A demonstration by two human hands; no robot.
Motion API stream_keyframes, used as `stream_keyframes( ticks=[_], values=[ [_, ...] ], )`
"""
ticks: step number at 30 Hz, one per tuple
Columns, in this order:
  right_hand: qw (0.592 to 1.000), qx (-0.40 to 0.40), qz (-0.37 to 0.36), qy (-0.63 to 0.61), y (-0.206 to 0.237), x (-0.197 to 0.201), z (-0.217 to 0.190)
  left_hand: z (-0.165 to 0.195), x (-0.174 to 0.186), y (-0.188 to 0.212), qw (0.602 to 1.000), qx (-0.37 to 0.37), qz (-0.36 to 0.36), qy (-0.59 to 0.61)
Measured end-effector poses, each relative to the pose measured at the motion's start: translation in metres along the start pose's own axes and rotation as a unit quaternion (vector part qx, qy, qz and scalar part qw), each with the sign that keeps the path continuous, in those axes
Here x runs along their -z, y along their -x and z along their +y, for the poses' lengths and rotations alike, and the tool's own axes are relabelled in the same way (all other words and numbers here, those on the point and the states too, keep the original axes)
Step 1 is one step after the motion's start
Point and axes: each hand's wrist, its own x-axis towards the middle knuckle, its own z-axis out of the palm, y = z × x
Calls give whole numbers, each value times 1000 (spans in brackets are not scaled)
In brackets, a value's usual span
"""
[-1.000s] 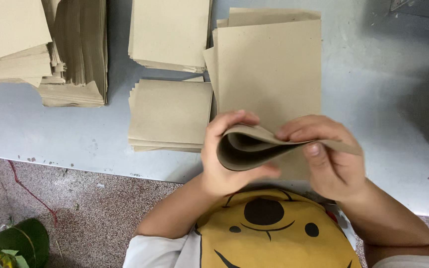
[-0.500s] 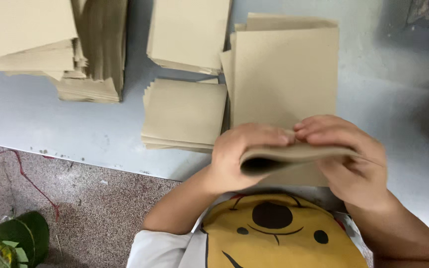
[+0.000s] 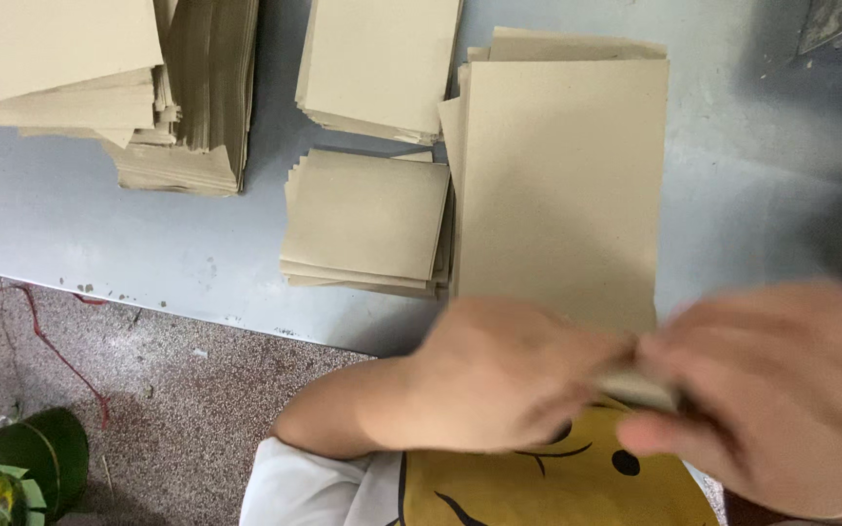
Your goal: The person folds kraft paper sheets one at a time on a workbench, creasing each sheet in half by hand and stacking the folded pieces to the side. At the end, the person gathers the folded stack and secures it with a rubber band.
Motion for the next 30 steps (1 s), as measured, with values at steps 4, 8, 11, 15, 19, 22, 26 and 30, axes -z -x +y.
stream_keyframes(
  ticks=[4, 8, 11, 15, 19, 22, 26, 30],
  values=[
    [998, 11, 14, -56, 23, -2, 19, 4, -1, 7, 999, -29, 4, 32],
    [976, -169, 110, -88, 40, -2, 54, -6, 13, 27, 998, 1, -48, -45],
    [964, -190, 107, -151, 39, -9, 58, -11, 23, 34, 994, 63, -39, -79],
    [985, -103, 31, -132, 11, -23, 33, -3, 34, 28, 992, 6, 77, -101],
    [994, -83, -54, -46, -34, -21, 16, 10, 69, 44, 985, 151, 26, -80],
    [974, -35, -223, 0, -44, -31, 10, -12, 88, 69, 941, 171, 270, -107],
    [921, -40, -385, -49, -19, -54, 10, -67, 78, 96, 936, 180, 92, -287],
    [934, -59, -344, -75, 3, -62, 22, -91, 61, 106, 941, 245, -7, -234]
  ],
)
